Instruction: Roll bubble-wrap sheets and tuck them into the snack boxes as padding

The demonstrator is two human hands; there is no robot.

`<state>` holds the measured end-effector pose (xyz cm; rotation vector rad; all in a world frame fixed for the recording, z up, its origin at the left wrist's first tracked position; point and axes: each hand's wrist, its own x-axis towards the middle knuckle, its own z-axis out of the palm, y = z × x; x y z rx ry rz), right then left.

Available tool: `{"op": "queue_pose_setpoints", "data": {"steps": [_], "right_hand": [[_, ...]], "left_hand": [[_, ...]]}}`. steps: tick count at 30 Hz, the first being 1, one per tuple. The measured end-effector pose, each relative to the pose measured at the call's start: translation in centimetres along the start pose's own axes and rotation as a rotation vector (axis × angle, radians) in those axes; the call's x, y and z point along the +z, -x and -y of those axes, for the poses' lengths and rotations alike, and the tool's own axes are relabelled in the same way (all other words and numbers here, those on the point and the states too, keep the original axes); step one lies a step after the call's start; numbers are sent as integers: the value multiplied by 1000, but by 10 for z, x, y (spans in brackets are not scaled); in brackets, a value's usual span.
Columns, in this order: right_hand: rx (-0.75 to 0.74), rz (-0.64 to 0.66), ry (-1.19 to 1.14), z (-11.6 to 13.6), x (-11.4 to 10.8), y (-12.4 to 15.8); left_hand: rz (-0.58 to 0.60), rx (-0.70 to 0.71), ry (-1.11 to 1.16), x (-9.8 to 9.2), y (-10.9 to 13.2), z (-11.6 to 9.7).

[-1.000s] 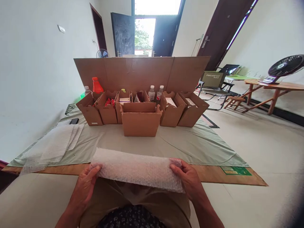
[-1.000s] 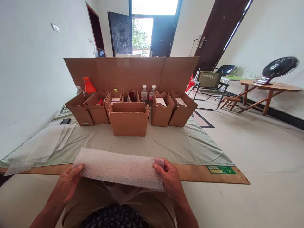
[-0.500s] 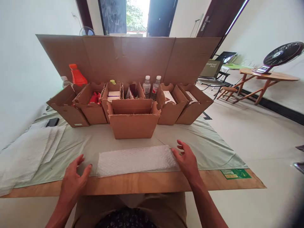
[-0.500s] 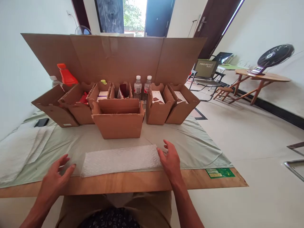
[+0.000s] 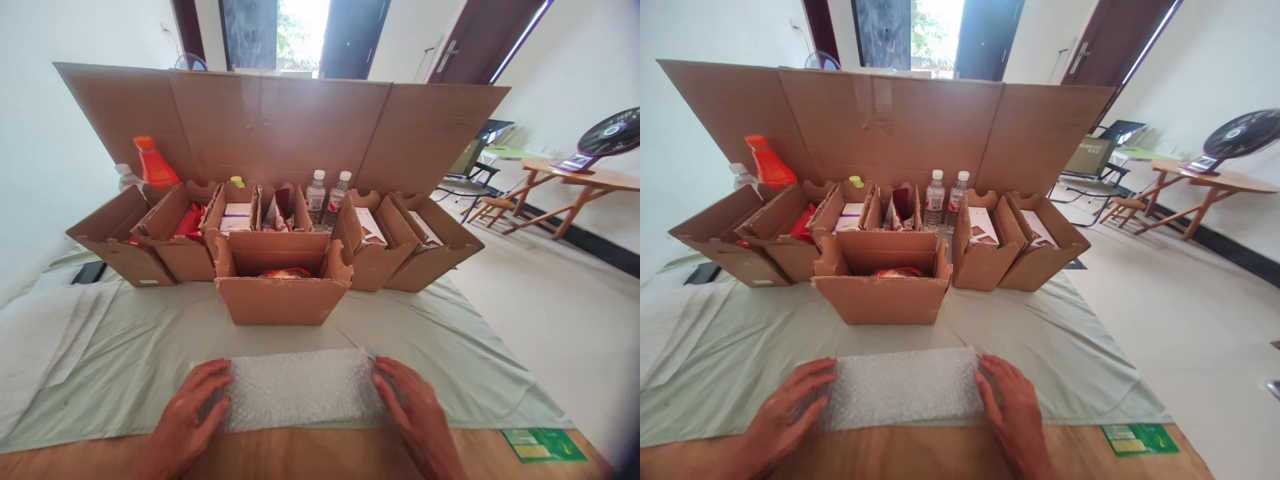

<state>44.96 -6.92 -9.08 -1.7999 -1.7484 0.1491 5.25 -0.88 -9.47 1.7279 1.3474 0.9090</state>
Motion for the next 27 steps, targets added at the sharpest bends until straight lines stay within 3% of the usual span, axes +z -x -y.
{"op": "queue_pose_setpoints", "data": {"steps": [2, 5, 9, 11, 17, 19, 24, 27], "right_hand": [[63, -61, -60, -1, -12, -17], [78, -12, -212, 29, -2, -60], [32, 52, -311, 63, 33, -103], [15, 27, -298, 64, 44, -101], [-31, -61, -255, 50, 46, -62], [-49, -74, -239, 51, 47, -67], [-64, -16, -217, 54, 50, -103], [-114, 67, -102, 36, 39, -100]], "left_hand": [[-135, -92, 58, -3, -14, -12], [-269, -151, 178, 5, -54, -38], [-243, -173, 422, 27, -92, -59], [-247, -177, 503, 38, -88, -56], [-399, -271, 503, 58, -32, -27], [-367, -232, 470, 56, -35, -27], [-185, -108, 342, 40, -85, -35], [-179, -121, 162, 25, -85, -29]]}}
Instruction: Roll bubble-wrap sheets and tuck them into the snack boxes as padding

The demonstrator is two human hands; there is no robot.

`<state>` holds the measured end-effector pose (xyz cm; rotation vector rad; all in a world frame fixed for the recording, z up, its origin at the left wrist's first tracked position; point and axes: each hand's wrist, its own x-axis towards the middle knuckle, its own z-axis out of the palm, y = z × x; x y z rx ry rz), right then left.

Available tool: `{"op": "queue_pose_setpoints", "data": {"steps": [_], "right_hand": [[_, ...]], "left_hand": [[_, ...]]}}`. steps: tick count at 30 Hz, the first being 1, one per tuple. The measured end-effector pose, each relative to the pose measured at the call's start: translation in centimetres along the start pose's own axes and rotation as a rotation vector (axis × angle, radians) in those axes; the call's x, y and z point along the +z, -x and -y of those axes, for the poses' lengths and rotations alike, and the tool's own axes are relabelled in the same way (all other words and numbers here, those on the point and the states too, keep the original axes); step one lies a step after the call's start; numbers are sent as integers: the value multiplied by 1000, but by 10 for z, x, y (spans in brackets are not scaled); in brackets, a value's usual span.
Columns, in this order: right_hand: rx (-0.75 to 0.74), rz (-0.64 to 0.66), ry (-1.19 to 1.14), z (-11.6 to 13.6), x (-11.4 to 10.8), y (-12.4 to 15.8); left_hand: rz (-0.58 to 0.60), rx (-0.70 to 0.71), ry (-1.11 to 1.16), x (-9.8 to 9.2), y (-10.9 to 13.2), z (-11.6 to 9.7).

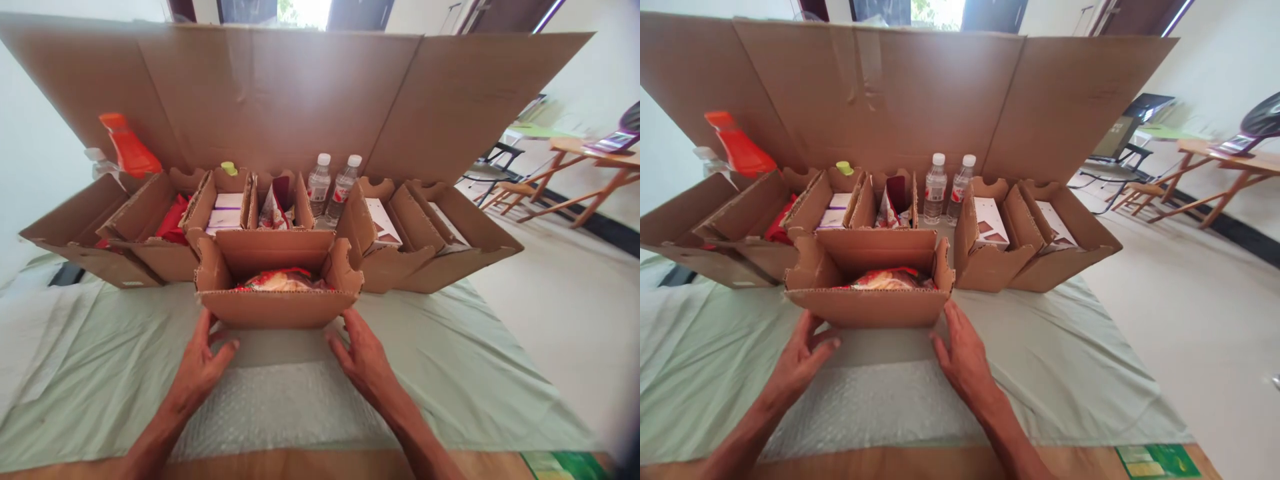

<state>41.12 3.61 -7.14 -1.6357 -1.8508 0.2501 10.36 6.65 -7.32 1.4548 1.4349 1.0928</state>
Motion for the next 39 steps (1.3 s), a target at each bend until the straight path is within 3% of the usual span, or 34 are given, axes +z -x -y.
{"op": "queue_pose_setpoints", "data": {"steps": [3, 6, 9, 15, 19, 22, 26, 29, 32, 36, 39], "right_hand": [[4, 68, 133, -24, -20, 32], [43, 124, 226, -42, -33, 67], [52, 123, 288, -46, -31, 86], [40, 9, 179, -21, -22, 92], [175, -8, 24, 8, -30, 98], [308, 48, -141, 29, -28, 101], [448, 137, -254, 42, -13, 103], [497, 168, -246, 44, -7, 105], [497, 176, -220, 47, -7, 106], [423, 190, -203, 53, -5, 106], [397, 198, -211, 57, -3, 108]], "left_hand": [[-12, -69, -347, -30, 23, 13], [73, -27, -679, -58, 49, 25], [120, 44, -867, -67, 60, 28], [245, 4, -874, -59, 55, 5], [303, -122, -845, -76, 44, -6], [269, -119, -909, -91, 24, -5], [83, 96, -1002, -93, 5, 3], [-61, 267, -980, -85, 19, 13], [-80, 352, -944, -79, 47, 26], [-157, 165, -1063, -88, 64, 40], [-86, 5, -1110, -98, 57, 40]]}}
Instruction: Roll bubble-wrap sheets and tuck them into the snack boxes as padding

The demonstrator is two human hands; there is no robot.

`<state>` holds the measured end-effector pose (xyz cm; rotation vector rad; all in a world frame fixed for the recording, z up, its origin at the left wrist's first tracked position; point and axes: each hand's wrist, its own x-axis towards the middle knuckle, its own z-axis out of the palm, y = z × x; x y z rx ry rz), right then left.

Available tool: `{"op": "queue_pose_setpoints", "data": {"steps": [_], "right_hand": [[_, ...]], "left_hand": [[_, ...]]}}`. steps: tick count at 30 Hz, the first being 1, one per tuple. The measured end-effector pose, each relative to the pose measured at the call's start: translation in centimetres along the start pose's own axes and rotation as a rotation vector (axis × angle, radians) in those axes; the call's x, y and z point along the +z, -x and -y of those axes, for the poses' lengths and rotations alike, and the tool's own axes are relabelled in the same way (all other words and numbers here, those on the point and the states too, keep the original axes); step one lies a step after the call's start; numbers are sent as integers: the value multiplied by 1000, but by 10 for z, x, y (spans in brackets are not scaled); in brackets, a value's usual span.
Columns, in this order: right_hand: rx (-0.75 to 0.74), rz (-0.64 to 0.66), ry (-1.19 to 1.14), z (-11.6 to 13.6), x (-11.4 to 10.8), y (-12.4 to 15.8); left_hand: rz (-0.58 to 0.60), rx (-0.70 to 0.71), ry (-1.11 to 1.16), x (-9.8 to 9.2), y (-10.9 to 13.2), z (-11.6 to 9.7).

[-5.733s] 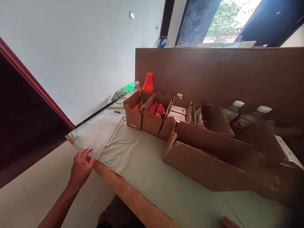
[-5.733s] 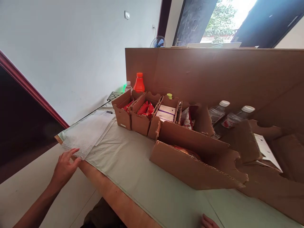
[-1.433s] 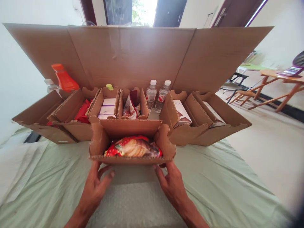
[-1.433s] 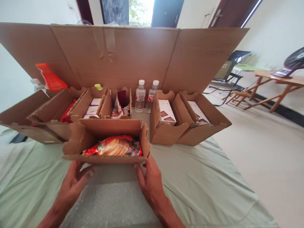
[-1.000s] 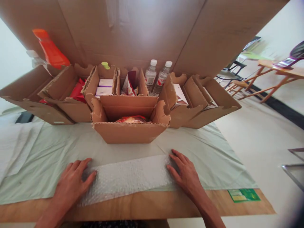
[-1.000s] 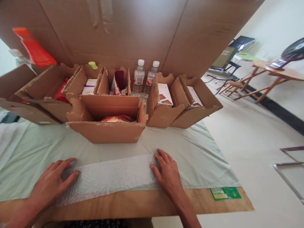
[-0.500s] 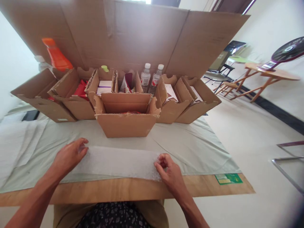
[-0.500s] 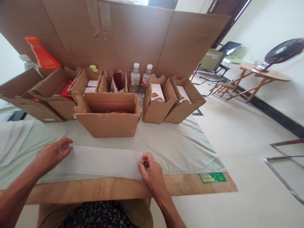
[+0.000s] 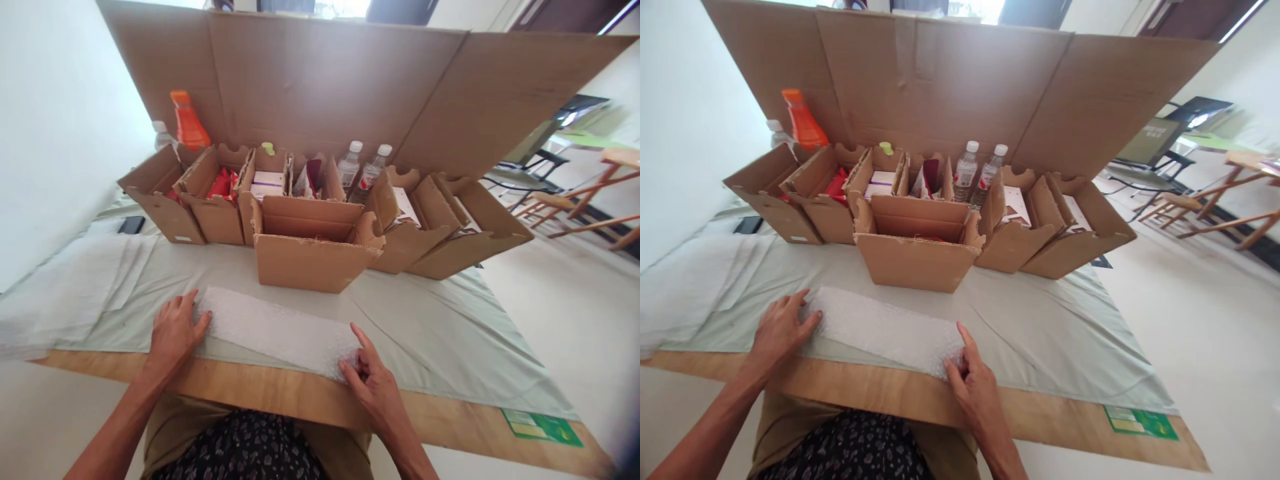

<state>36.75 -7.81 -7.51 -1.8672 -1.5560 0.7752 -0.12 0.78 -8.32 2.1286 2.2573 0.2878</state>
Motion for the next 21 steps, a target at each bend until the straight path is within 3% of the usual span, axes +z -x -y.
{"op": "queue_pose_setpoints", "data": {"steps": [3, 7, 10, 13, 15, 18, 21], "right_hand": [[-16, 1, -21, 2, 0, 6], [-63, 128, -160, 9, -1, 29], [26, 298, -295, 22, 14, 55], [115, 571, -422, 38, 44, 74], [121, 705, -464, 47, 64, 78], [58, 732, -415, 57, 77, 77], [-11, 721, -357, 68, 71, 70]], "left_hand": [[108, 22, 33, -7, -9, 0], [105, 53, 71, -20, -23, -3], [29, 81, 114, -33, -46, -5], [-61, 114, 180, -39, -71, -15], [-75, 168, 243, -39, -73, -23], [5, 316, 355, -36, -42, -32], [233, 447, 638, -33, 18, -27]]}}
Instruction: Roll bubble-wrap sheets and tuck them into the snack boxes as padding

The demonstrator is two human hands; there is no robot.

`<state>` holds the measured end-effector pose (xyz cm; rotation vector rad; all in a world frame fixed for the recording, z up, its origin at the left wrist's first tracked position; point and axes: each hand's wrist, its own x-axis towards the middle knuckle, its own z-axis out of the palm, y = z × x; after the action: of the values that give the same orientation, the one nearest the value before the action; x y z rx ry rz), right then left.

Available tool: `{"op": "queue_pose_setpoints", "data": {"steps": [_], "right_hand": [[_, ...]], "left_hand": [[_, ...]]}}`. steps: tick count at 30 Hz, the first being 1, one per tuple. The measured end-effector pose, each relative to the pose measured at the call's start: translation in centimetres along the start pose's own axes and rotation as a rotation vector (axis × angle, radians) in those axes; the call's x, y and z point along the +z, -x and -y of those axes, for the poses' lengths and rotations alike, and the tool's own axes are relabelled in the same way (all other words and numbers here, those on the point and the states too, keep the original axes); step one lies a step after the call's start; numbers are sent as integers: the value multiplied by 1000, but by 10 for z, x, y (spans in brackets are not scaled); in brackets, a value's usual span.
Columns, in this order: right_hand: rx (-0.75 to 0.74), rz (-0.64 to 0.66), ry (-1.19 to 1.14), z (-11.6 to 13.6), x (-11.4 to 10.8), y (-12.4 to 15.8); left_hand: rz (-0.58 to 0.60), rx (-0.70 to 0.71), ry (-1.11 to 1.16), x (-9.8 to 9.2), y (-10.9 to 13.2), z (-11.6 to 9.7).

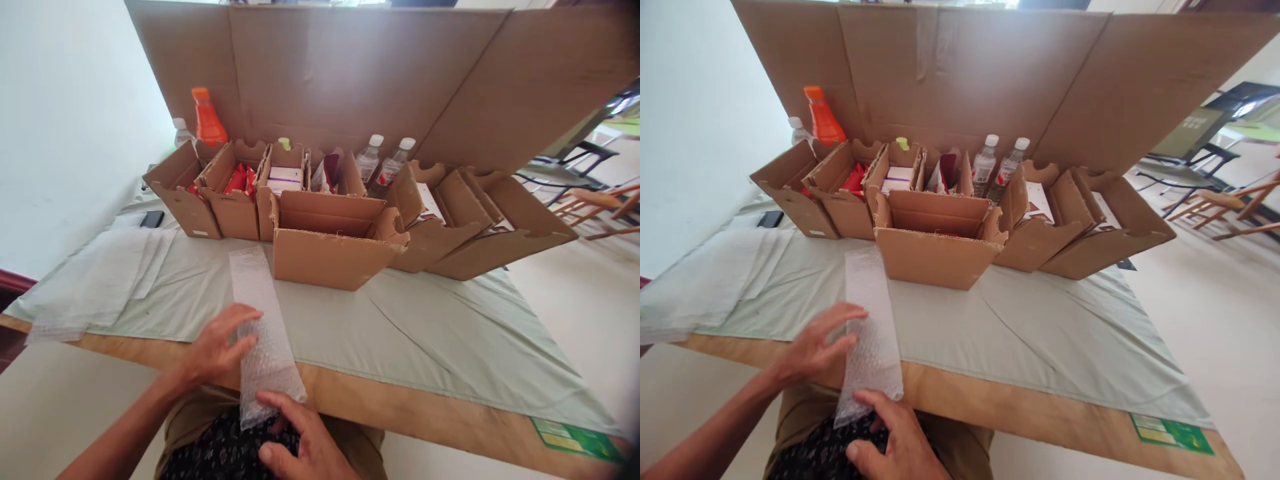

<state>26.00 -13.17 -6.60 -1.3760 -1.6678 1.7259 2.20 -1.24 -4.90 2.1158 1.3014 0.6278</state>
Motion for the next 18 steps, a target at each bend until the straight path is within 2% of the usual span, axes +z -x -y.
{"op": "queue_pose_setpoints", "data": {"steps": [2, 3, 5, 7, 9, 11, 14, 16, 18], "right_hand": [[-45, -10, 9, 15, -8, -6], [-83, -16, -12, 24, -11, -12], [-166, -18, -115, 39, -16, -32], [-222, -26, -236, 48, -19, -57], [-242, -59, -280, 49, -20, -79], [-262, -122, -241, 44, -21, -91], [-320, -266, -94, 30, -28, -84], [-387, -369, 92, 22, -34, -73], [-480, -402, 328, 17, -38, -64]], "left_hand": [[128, -69, 307, 11, 34, -4], [151, -110, 462, 16, 47, -5], [102, -165, 711, 25, 60, -3], [-13, -214, 811, 32, 58, 0], [-139, -306, 690, 38, 49, 2], [-233, -374, 464, 42, 39, 3], [-284, -369, 251, 45, 32, 3], [-299, -365, 184, 46, 31, 1], [-320, -363, 125, 47, 32, -1]]}}
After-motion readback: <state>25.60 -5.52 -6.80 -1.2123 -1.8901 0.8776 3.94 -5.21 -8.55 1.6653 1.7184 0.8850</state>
